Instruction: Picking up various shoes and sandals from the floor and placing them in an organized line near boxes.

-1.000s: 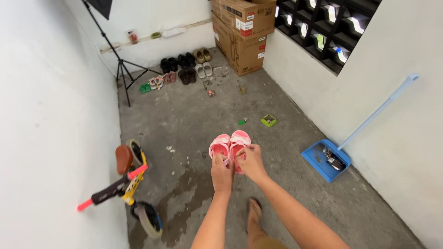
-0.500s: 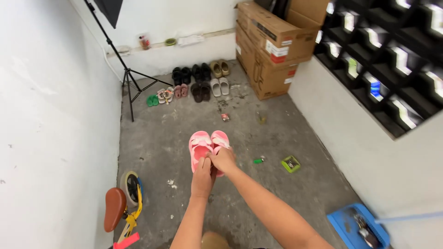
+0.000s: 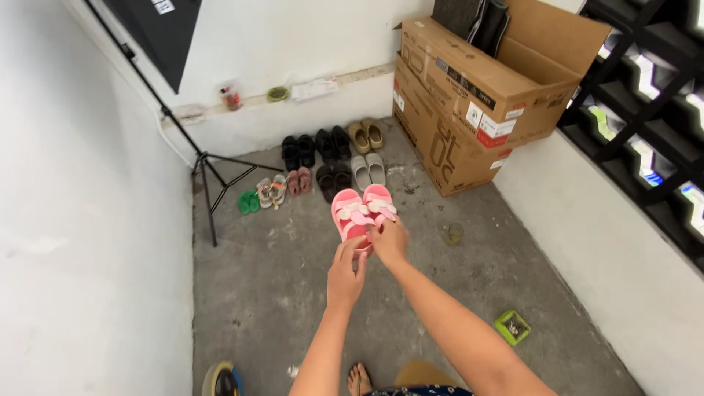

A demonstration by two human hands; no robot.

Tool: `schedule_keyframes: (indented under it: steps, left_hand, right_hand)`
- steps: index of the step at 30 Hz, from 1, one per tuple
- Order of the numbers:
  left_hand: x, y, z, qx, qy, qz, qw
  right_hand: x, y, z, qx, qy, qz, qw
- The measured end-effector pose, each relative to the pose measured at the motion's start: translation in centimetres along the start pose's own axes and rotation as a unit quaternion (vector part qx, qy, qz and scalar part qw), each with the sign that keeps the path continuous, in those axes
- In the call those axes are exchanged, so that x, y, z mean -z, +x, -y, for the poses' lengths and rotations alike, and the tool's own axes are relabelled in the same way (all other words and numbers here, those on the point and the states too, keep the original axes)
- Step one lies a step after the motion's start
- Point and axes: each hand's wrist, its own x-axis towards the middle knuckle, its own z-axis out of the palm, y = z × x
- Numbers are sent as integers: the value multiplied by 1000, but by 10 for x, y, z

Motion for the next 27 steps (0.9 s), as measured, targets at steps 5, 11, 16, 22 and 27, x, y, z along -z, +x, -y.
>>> schedule_keyframes:
  steps: [5, 11, 16, 22, 27]
  left_hand:
    - [-64, 128, 36, 76, 22, -15, 997]
    - [-138, 295, 127, 19, 53, -51, 997]
    - [-168, 427, 168, 98, 27, -21, 995]
    - [-222, 538, 228, 107, -70, -79, 989]
    - [-234, 616, 255, 258, -34, -67, 963]
  right_hand:
    - [-4, 112, -32, -38, 78, -41, 995]
    - [-80, 253, -84, -101, 53, -59, 992]
    - [-133, 392, -97, -6, 24, -75, 997]
    - [-160, 518, -85, 17, 14, 12, 1000]
    - [-227, 594, -126, -2, 81, 88, 993]
